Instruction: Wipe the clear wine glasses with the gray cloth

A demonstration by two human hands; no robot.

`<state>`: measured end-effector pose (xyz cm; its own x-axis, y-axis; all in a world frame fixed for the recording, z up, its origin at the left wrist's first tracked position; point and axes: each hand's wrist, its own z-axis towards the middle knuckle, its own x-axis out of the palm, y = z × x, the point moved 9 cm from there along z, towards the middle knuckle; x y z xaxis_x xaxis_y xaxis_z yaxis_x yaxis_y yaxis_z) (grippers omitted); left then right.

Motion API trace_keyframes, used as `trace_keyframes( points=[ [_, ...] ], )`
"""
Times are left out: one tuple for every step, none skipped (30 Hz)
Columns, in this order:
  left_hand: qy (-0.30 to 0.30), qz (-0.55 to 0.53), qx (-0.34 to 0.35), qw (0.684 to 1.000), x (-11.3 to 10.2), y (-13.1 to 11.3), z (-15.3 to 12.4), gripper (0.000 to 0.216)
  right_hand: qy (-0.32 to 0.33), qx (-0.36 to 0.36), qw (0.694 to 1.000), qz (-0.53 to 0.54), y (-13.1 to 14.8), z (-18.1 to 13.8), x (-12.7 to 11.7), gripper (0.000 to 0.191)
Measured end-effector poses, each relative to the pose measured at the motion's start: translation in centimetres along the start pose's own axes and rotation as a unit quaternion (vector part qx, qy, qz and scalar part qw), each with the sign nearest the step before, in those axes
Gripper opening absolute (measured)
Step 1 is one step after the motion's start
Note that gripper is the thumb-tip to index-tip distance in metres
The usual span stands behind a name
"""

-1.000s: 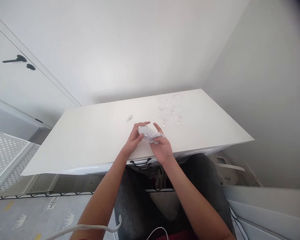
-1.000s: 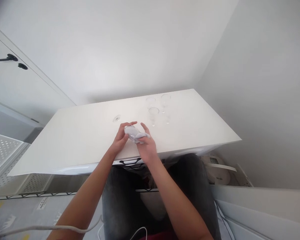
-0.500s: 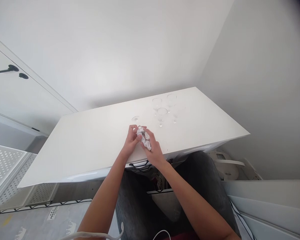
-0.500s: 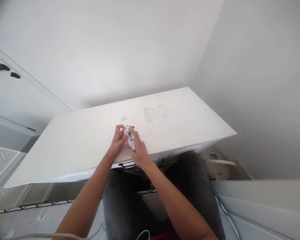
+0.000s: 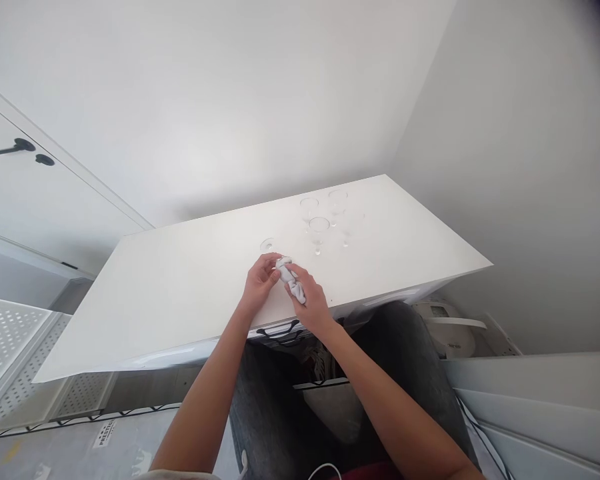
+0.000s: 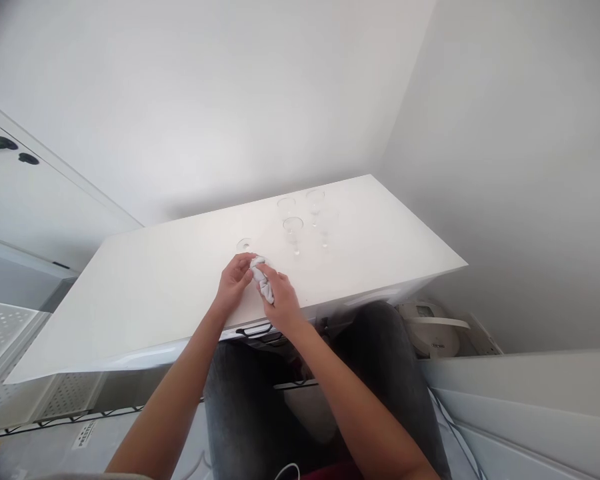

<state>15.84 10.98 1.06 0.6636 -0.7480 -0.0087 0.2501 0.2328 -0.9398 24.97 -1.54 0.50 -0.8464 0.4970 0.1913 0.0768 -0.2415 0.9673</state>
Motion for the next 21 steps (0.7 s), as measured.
trace_keyframes(
  points=[
    [0.007, -0.005, 0.001, 1.0, 0.2, 0.0, 0.0, 0.038, -0.012, 0.015, 0.999, 0.039, -0.3, 0.1, -0.2, 0.042],
    [0.012, -0.012, 0.007, 1.0, 0.4, -0.1, 0.0, 0.038, -0.031, 0.042, 0.993, 0.107, -0.8, 0.2, -0.5, 0.043],
    [0.015, -0.019, 0.014, 1.0, 0.5, -0.2, 0.0, 0.038, -0.05, 0.077, 0.978, 0.189, -1.6, 0.3, -0.6, 0.045],
    [0.018, -0.027, 0.018, 0.999, 0.6, -0.2, 0.0, 0.039, -0.067, 0.111, 0.954, 0.27, -2.3, 0.3, -0.6, 0.046],
    [0.02, -0.033, 0.017, 0.999, 0.7, -0.2, -0.1, 0.039, -0.077, 0.138, 0.929, 0.335, -2.8, 0.2, -0.4, 0.047],
    [0.021, -0.039, 0.014, 0.999, 0.8, -0.2, -0.1, 0.039, -0.078, 0.155, 0.91, 0.376, -3.0, 0.2, -0.1, 0.047],
    [0.021, -0.044, 0.009, 0.999, 0.8, -0.1, -0.2, 0.039, -0.077, 0.159, 0.903, 0.391, -3.0, 0.3, 0.0, 0.048],
    [0.022, -0.046, 0.004, 0.999, 0.8, 0.0, -0.2, 0.04, -0.081, 0.154, 0.906, 0.385, -2.7, 0.3, -0.1, 0.048],
    [0.024, -0.044, -0.001, 0.999, 0.8, 0.1, -0.3, 0.04, -0.088, 0.141, 0.916, 0.365, -2.4, 0.3, -0.3, 0.048],
    [0.026, -0.038, -0.002, 0.999, 0.8, 0.1, -0.4, 0.037, -0.096, 0.124, 0.928, 0.339, -1.9, 0.2, -0.6, 0.046],
    [0.025, -0.023, 0.001, 0.999, 0.6, 0.1, -0.4, 0.029, -0.107, 0.106, 0.939, 0.31, -1.4, 0.2, -1.1, 0.044],
    [0.015, -0.002, 0.008, 1.0, 0.3, 0.0, -0.5, 0.018, -0.125, 0.087, 0.949, 0.277, -0.9, 0.1, -1.7, 0.041],
    [-0.012, 0.022, 0.019, 0.999, -0.4, -0.2, -0.6, 0.011, -0.147, 0.067, 0.958, 0.239, -0.3, 0.0, -2.5, 0.038],
    [-0.058, 0.048, 0.033, 0.997, -1.3, -0.5, -0.7, 0.016, -0.168, 0.046, 0.966, 0.19, 0.2, -0.1, -3.4, 0.034],
    [-0.117, 0.073, 0.046, 0.989, -2.5, -0.8, -0.9, 0.021, -0.183, 0.026, 0.974, 0.131, 0.9, -0.2, -4.2, 0.032],
    [-0.176, 0.094, 0.056, 0.978, -3.5, -1.2, -1.3, 0.02, -0.186, 0.006, 0.98, 0.064, 1.5, -0.1, -4.9, 0.03],
    [-0.219, 0.111, 0.061, 0.967, -4.2, -1.5, -1.5, 0.014, -0.176, -0.009, 0.984, 0.001, 2.0, 0.1, -5.2, 0.029],
    [-0.232, 0.128, 0.062, 0.962, -4.4, -1.7, -1.6, 0.009, -0.156, -0.018, 0.986, -0.05, 2.3, 0.4, -5.3, 0.028],
    [-0.212, 0.149, 0.061, 0.964, -3.8, -1.9, -1.3, 0.014, -0.13, -0.02, 0.988, -0.082, 2.3, 0.7, -5.3, 0.027],
    [-0.165, 0.174, 0.06, 0.969, -2.8, -1.9, -0.8, 0.023, -0.107, -0.017, 0.99, -0.095, 2.2, 0.9, -5.1, 0.026],
    [-0.109, 0.202, 0.06, 0.971, -1.6, -1.9, -0.4, 0.029, -0.092, -0.013, 0.991, -0.094, 2.0, 1.2, -5.0, 0.025]
  ],
)
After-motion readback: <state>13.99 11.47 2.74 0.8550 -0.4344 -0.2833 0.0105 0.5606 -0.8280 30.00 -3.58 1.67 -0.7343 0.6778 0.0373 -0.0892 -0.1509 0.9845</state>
